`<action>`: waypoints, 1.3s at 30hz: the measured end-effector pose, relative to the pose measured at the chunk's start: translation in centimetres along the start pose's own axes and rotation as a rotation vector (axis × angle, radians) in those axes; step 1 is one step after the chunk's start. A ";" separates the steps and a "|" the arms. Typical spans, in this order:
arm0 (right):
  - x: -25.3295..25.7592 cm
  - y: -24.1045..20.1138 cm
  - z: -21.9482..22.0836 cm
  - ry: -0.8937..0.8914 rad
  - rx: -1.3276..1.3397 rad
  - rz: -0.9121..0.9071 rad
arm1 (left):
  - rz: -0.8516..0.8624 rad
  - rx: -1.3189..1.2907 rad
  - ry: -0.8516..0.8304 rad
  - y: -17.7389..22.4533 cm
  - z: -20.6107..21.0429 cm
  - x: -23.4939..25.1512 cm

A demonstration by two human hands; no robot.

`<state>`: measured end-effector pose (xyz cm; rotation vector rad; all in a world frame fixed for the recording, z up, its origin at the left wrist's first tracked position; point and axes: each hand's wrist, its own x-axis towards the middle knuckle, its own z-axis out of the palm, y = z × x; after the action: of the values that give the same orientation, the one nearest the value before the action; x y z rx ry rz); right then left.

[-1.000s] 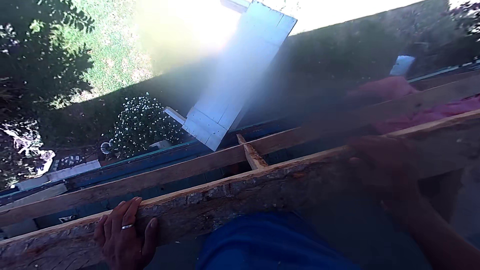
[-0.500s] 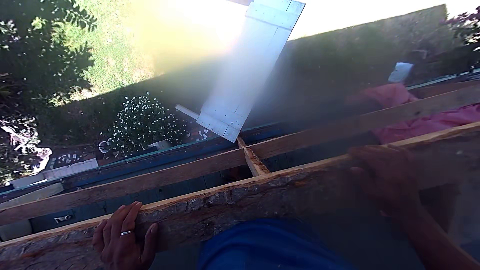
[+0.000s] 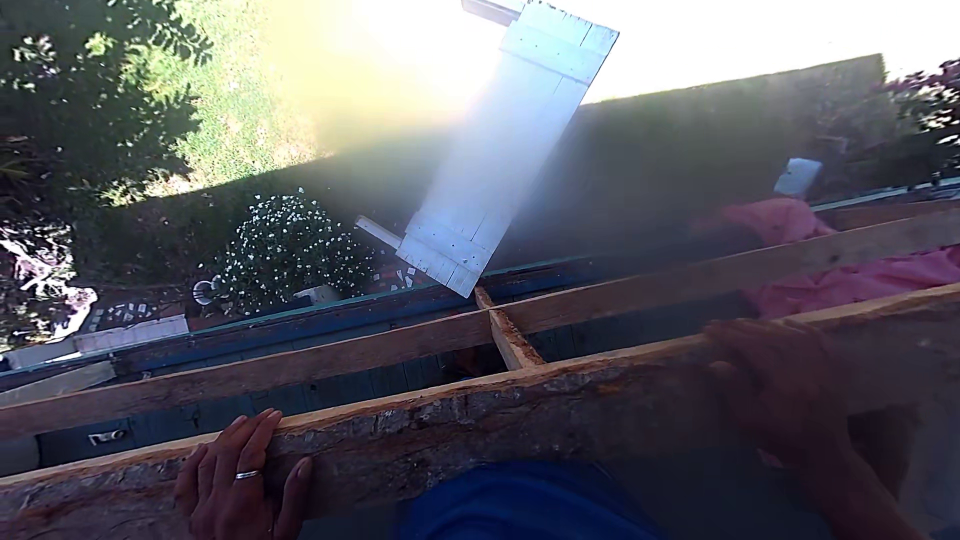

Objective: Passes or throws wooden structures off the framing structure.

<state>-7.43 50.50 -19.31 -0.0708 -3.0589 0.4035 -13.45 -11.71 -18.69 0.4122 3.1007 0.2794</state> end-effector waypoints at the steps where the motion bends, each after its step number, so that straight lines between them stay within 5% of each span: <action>1: 0.0 0.0 0.0 -0.002 0.003 -0.001 | -0.001 0.002 0.005 0.0 0.0 0.0; 39: -0.1 0.3 0.0 -0.028 -0.002 -0.008 | -0.009 -0.022 0.052 0.0 0.3 0.0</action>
<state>-7.28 50.80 -19.42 -0.0527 -3.0860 0.4048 -13.46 -11.62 -18.96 0.3970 3.1459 0.3290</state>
